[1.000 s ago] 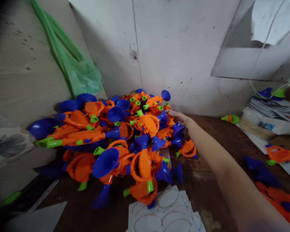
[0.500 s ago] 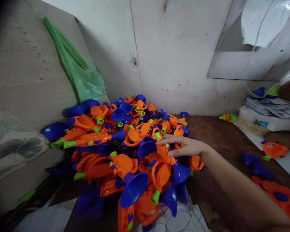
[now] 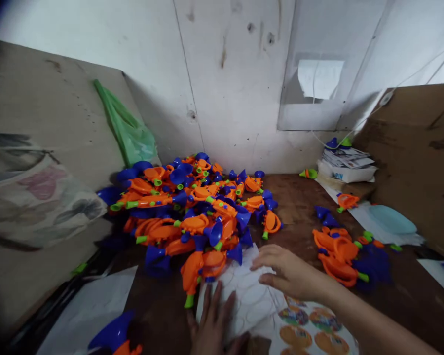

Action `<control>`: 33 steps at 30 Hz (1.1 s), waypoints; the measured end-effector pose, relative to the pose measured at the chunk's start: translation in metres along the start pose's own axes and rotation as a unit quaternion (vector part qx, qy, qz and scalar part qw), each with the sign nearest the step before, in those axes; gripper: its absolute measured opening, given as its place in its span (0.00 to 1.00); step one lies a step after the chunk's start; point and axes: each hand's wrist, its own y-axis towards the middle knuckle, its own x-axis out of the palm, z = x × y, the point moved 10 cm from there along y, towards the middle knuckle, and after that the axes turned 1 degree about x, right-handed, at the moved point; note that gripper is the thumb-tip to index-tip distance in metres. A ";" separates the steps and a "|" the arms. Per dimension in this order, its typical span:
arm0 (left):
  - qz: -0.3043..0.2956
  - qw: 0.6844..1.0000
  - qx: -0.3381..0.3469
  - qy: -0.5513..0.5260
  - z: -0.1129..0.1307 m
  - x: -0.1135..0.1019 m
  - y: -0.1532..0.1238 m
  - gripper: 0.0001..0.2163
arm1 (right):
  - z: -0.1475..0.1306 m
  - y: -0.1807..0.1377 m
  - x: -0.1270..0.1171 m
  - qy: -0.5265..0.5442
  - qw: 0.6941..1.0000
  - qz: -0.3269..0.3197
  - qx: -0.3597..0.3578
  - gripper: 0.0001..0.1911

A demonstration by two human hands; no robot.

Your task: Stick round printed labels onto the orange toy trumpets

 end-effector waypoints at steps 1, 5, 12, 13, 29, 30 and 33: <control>0.008 1.000 0.002 -0.003 0.001 0.000 0.000 0.33 | 0.002 -0.022 0.013 -0.036 0.999 -0.006 0.024 0.13; 0.057 0.998 0.012 0.004 0.005 -0.014 -0.001 0.33 | 0.024 -0.110 0.062 -0.191 0.972 -0.014 0.138 0.07; 0.074 0.996 0.058 0.005 0.027 -0.032 -0.022 0.31 | 0.031 -0.185 0.105 -0.364 0.926 0.065 0.076 0.28; 0.084 0.995 0.062 -0.002 0.030 -0.033 -0.030 0.29 | 0.030 -0.186 0.107 -0.368 0.925 0.074 0.058 0.24; 0.131 0.891 0.426 -0.087 0.144 -0.020 -0.130 0.21 | -0.003 -0.231 0.113 -0.344 0.933 0.099 -0.040 0.23; 0.136 0.885 0.432 -0.105 0.147 -0.024 -0.131 0.19 | -0.003 -0.234 0.111 -0.332 0.937 0.100 -0.046 0.23; 0.149 0.870 0.434 -0.184 0.150 -0.040 -0.130 0.16 | -0.004 -0.237 0.096 -0.291 0.946 0.130 -0.055 0.24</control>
